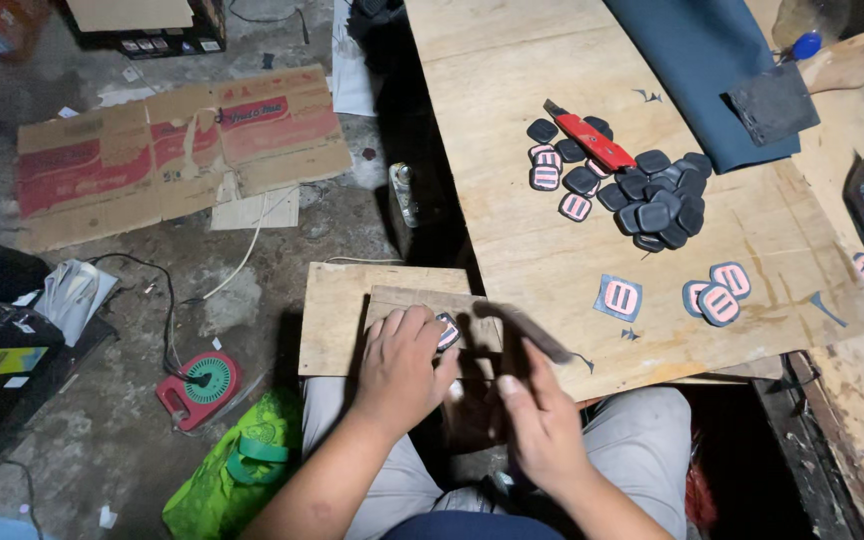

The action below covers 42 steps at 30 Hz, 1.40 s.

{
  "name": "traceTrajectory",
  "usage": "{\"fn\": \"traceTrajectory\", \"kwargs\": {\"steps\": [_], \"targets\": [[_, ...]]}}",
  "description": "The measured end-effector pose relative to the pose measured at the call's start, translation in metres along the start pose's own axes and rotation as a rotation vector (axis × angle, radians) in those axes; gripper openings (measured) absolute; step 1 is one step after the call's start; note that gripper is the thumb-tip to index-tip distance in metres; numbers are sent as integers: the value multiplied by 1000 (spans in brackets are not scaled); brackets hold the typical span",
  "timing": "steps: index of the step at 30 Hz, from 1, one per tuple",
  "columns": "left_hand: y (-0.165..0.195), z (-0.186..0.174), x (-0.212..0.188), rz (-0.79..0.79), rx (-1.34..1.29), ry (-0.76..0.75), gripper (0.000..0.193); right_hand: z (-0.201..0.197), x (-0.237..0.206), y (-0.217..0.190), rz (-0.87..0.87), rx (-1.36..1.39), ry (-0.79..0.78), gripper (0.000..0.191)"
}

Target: The person repeatedly places small rectangular rubber pieces on a wooden block and uses a curved metal tool to press and shape the edges. They handle each piece one at a time, repositioning it as needed, and set finished pieces aside on the table.

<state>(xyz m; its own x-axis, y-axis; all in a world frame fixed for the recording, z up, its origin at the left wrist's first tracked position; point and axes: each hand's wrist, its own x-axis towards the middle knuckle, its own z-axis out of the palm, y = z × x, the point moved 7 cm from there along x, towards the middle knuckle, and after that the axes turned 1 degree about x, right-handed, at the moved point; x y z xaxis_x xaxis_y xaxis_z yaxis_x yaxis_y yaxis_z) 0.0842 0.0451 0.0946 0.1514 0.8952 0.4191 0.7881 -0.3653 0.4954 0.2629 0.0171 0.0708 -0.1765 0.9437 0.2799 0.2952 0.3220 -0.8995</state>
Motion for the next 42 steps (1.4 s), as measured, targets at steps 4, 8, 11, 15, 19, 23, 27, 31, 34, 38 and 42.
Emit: {"fn": "traceTrajectory", "kwargs": {"steps": [4,8,11,15,19,23,27,31,34,38,42], "targets": [[1,-8,-9,50,-29,51,33,23,-12,36,553,170,-228,57],[-10,1,-10,-13,-43,33,27,16,-3,20,242,59,-149,50],[-12,4,-9,0,-44,77,26,20,-16,45,600,143,-219,54],[-15,6,-7,-33,-34,85,22,18,-4,14,180,210,-197,49],[-12,1,-7,21,-52,83,21,16,-2,24,535,109,-265,49],[-29,-1,-11,-152,-283,172,13,-24,20,-1,259,-374,-128,53],[-62,45,-29,-790,-1038,94,22,-49,33,2,202,-781,-98,59],[-58,57,-37,-809,-1094,64,22,-56,40,2,138,-833,-87,58],[-46,57,-35,-747,-1120,36,21,-54,41,-6,86,-799,-60,55],[-16,61,-29,-799,-1120,-176,19,-42,33,-19,13,-403,-91,47],[36,20,-1,-360,-844,-147,30,-48,40,10,248,-122,-107,35]]}}
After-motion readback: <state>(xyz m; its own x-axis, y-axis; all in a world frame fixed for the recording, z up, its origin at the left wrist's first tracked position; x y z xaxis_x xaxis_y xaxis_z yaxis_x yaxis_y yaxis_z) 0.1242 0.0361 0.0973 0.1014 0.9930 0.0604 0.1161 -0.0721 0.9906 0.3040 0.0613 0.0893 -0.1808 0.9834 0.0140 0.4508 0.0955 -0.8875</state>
